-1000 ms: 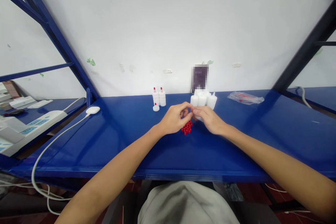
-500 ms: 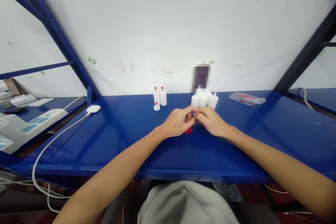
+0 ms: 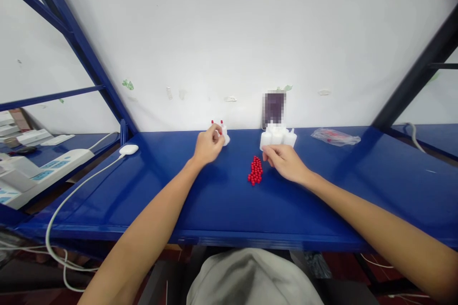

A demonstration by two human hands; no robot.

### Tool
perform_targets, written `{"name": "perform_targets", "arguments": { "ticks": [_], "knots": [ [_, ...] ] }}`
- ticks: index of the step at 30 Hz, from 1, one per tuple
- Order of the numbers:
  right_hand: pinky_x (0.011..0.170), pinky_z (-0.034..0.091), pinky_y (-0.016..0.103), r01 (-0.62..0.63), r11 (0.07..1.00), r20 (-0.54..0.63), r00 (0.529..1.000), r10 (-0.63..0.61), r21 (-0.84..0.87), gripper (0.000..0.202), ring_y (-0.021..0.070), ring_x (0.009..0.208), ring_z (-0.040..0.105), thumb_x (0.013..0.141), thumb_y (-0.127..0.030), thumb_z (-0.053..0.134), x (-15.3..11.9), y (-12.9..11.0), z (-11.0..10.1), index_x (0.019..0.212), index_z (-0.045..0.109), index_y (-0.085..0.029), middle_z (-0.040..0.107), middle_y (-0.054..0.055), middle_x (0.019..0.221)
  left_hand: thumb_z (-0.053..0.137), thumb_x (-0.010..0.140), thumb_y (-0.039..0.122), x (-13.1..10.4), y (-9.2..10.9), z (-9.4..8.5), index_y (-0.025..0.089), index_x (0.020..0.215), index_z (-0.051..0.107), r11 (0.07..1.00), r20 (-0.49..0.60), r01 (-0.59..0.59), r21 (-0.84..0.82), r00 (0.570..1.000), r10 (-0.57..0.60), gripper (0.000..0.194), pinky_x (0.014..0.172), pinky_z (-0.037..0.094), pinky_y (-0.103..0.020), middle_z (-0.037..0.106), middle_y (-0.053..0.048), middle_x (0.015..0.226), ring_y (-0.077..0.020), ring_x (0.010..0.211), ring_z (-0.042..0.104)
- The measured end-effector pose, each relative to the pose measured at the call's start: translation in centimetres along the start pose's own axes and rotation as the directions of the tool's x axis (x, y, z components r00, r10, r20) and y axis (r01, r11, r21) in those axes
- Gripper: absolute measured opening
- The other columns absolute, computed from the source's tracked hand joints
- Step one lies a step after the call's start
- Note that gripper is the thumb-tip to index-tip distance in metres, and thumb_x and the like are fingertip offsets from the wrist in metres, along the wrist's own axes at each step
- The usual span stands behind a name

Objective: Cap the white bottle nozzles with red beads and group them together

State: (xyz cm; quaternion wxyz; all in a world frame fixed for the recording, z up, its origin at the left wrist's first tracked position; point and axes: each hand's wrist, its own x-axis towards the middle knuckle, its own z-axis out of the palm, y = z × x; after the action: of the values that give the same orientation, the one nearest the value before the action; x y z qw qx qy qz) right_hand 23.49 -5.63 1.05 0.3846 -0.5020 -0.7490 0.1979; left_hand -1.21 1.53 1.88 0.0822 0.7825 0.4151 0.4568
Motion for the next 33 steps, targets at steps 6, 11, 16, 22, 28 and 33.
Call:
{"name": "perform_targets", "arguments": {
  "ticks": [6,11,16,22,28,33],
  "knots": [
    [0.054,0.034,0.027,0.035,0.998,-0.16,0.987,-0.025,0.061,0.037,0.0114,0.051,0.043,0.076,-0.05,0.069,-0.5,-0.6,0.0,0.063,0.056,-0.018,0.048,-0.004,0.052,0.052,0.076,0.029,0.4,-3.7,-1.9,0.02,0.082,0.055,0.967,-0.029,0.093,0.236,0.996,-0.089,0.012,0.058,0.033,-0.024,0.046,0.006,0.053,-0.011,0.051,0.043],
    [0.054,0.035,0.028,0.141,0.977,-0.234,0.967,-0.101,0.162,0.027,0.0131,0.051,0.046,0.084,-0.038,0.052,-0.6,-0.3,-0.5,0.067,0.058,-0.018,0.05,-0.002,0.053,0.055,0.077,0.032,0.2,-4.0,-1.4,0.02,0.083,0.058,0.949,0.024,0.109,0.296,0.992,-0.121,0.014,0.058,0.033,-0.024,0.051,0.005,0.057,-0.0118,0.053,0.046],
    [0.054,0.039,0.028,0.056,0.96,-0.193,0.981,-0.002,0.275,0.026,0.0143,0.052,0.05,0.083,-0.028,0.036,-0.1,0.0,-0.4,0.072,0.058,-0.019,0.053,0.0,0.054,0.056,0.079,0.033,0.3,-3.8,-1.4,0.02,0.086,0.059,0.963,-0.014,0.078,0.257,0.997,-0.078,0.015,0.057,0.034,-0.023,0.047,0.007,0.053,-0.0105,0.05,0.045],
    [0.042,0.042,0.026,-0.079,0.878,-0.132,0.979,0.158,0.472,0.015,0.013,0.044,0.053,0.083,-0.028,0.038,0.4,0.1,-0.1,0.077,0.051,-0.021,0.049,-0.003,0.059,0.051,0.085,0.027,0.0,-0.2,-0.2,0.018,0.094,0.061,0.977,0.08,-0.123,0.175,0.991,0.11,0.016,0.061,0.038,-0.023,0.05,0.005,0.057,-0.0102,0.053,0.048],
    [0.035,0.042,0.025,-0.185,0.879,0.013,0.98,0.2,0.44,0.017,0.0102,0.035,0.05,0.091,-0.035,0.034,0.3,-0.4,-0.3,0.084,0.044,-0.023,0.048,-0.005,0.064,0.042,0.094,0.023,-1.3,2.3,3.4,0.024,0.13,0.054,0.914,0.543,-0.395,0.095,0.79,0.285,0.038,0.079,0.046,-0.029,0.061,-0.005,0.097,-0.0177,0.088,0.059],
    [0.032,0.038,0.025,-0.238,0.905,0.077,0.971,0.225,0.354,0.02,0.0103,0.034,0.049,0.094,-0.042,0.032,0.2,-0.7,-0.9,0.086,0.039,-0.025,0.048,-0.006,0.069,0.037,0.098,0.026,-1.5,2.1,4.3,0.028,0.136,0.05,0.908,0.589,-0.401,0.124,0.766,0.258,0.04,0.085,0.047,-0.032,0.055,-0.006,0.102,-0.019,0.093,0.058]
  ]
}}
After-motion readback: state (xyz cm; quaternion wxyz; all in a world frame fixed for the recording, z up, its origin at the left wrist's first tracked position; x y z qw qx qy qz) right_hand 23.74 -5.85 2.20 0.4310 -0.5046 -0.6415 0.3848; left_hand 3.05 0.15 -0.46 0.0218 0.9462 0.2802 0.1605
